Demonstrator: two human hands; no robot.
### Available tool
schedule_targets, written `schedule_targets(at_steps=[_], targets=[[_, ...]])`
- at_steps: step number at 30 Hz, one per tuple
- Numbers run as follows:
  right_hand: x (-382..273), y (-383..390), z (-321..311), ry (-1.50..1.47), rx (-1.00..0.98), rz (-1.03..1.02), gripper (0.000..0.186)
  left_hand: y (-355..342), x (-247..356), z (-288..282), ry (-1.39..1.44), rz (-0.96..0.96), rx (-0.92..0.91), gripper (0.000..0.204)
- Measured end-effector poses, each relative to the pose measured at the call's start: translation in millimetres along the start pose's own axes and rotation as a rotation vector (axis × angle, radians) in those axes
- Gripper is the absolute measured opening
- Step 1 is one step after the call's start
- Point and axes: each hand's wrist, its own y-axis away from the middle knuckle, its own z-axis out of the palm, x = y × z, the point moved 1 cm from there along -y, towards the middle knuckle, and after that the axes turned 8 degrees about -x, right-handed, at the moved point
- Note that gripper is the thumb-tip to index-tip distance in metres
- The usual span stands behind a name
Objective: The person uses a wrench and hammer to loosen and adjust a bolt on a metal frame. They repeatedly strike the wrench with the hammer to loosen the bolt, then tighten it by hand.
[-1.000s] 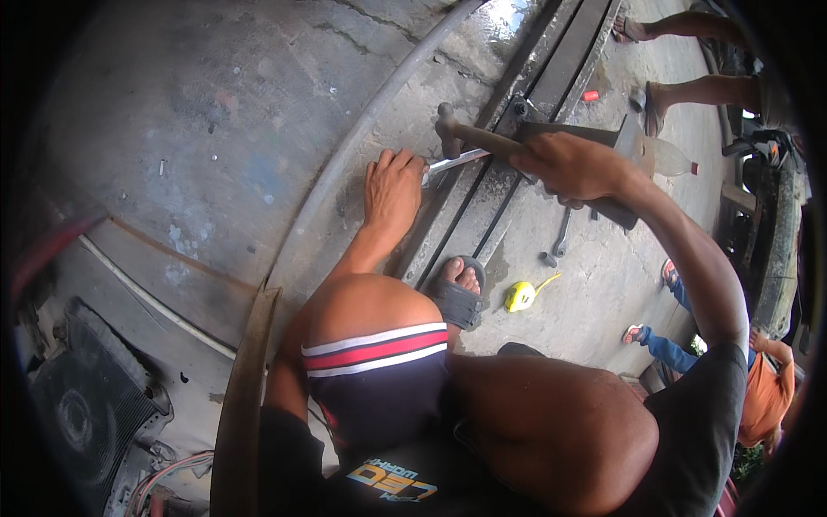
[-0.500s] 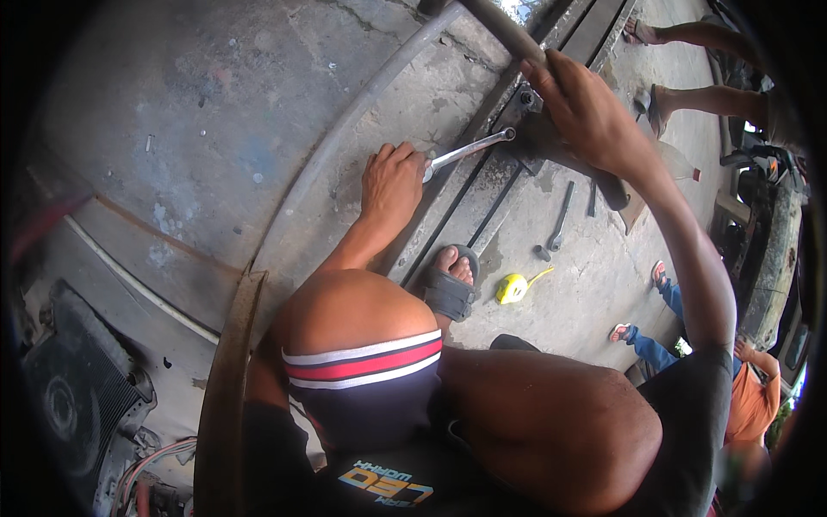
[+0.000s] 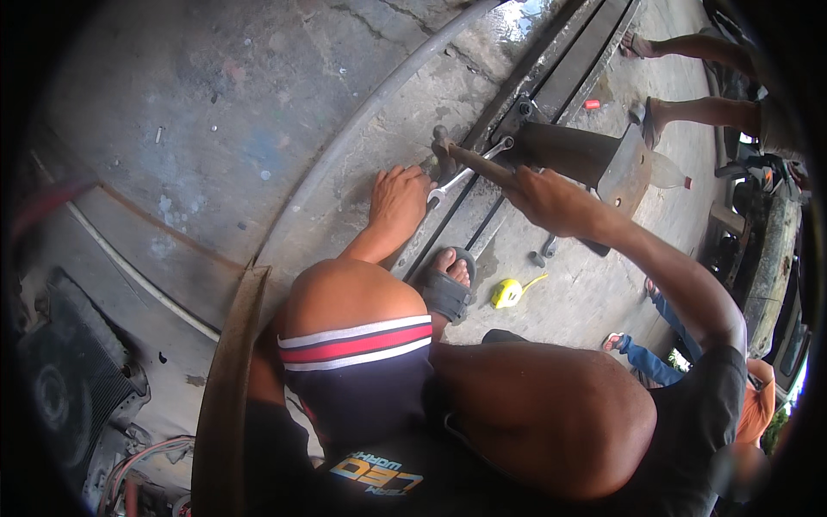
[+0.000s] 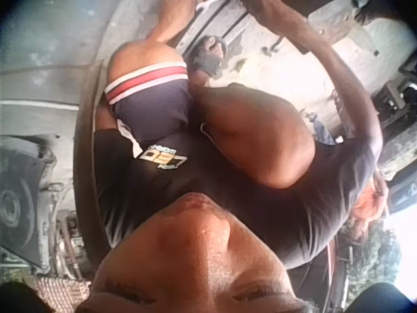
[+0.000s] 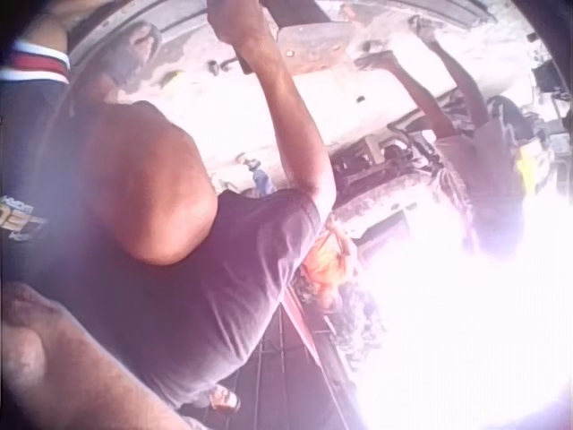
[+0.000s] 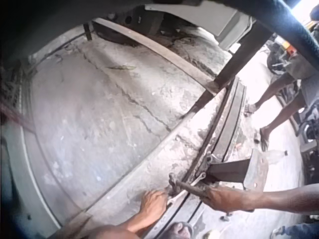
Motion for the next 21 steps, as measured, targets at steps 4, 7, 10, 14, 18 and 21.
schedule_targets(at_steps=[4, 7, 10, 14, 18, 21], targets=[[-18.2, 37.9, -69.0, 0.167, 0.502, -0.312, 0.04, 22.5, 13.9, 56.8, 0.367, -0.024, -0.208, 0.021], [-42.6, 9.7, -83.5, -0.213, 0.439, 0.063, 0.039, 34.5, -5.3, 14.6, 0.233, -0.212, -0.144, 0.023], [-26.6, 15.0, -77.0, -0.353, 0.545, 0.144, 0.04, 18.9, -11.0, 19.1, 0.38, -0.248, -0.053, 0.03], [-30.9, 32.6, -56.8, -0.785, 0.366, 0.261, 0.041, 0.5, -2.3, 22.7, 0.727, -0.261, -0.177, 0.034], [-30.7, 42.6, -43.5, -0.946, 0.36, 0.277, 0.039, -16.2, 6.8, 22.2, 0.699, -0.221, -0.128, 0.025], [-23.5, 46.7, -36.6, -1.014, 0.465, 0.285, 0.038, -28.2, 10.7, 5.4, 0.599, -0.146, -0.061, 0.026]])
